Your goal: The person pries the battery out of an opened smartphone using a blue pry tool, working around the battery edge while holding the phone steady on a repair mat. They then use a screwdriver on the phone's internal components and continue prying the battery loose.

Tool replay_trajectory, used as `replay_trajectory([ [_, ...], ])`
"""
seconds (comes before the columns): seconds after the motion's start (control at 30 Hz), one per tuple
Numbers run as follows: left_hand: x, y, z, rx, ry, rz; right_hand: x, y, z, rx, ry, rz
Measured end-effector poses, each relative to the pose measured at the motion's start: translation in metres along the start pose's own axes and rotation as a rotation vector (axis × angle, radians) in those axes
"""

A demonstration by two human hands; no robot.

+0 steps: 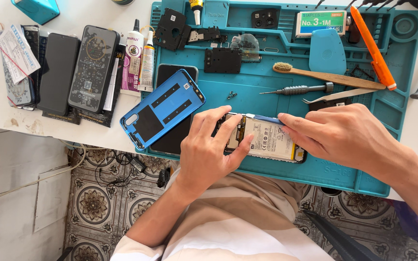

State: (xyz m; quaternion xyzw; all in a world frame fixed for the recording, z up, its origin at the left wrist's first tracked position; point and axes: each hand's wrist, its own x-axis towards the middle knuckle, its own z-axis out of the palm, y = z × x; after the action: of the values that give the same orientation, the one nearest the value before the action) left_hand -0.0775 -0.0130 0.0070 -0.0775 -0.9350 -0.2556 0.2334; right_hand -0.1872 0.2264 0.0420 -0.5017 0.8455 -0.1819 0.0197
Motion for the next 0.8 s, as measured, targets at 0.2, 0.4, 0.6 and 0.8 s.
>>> replay_trajectory([
  [0.2,-0.001,0.0,0.002,0.049,0.009,0.023,-0.002,0.001,0.002,-0.001,-0.002,-0.002],
  [0.4,-0.004,-0.001,0.009,0.05,0.002,0.05,-0.005,0.007,0.005,-0.002,0.028,-0.036],
  [0.6,-0.009,-0.001,0.009,0.073,-0.028,0.066,-0.011,0.007,0.005,-0.003,0.065,-0.027],
  [0.8,-0.011,-0.001,0.009,0.017,0.047,0.077,-0.01,0.003,0.01,-0.001,0.053,-0.072],
])
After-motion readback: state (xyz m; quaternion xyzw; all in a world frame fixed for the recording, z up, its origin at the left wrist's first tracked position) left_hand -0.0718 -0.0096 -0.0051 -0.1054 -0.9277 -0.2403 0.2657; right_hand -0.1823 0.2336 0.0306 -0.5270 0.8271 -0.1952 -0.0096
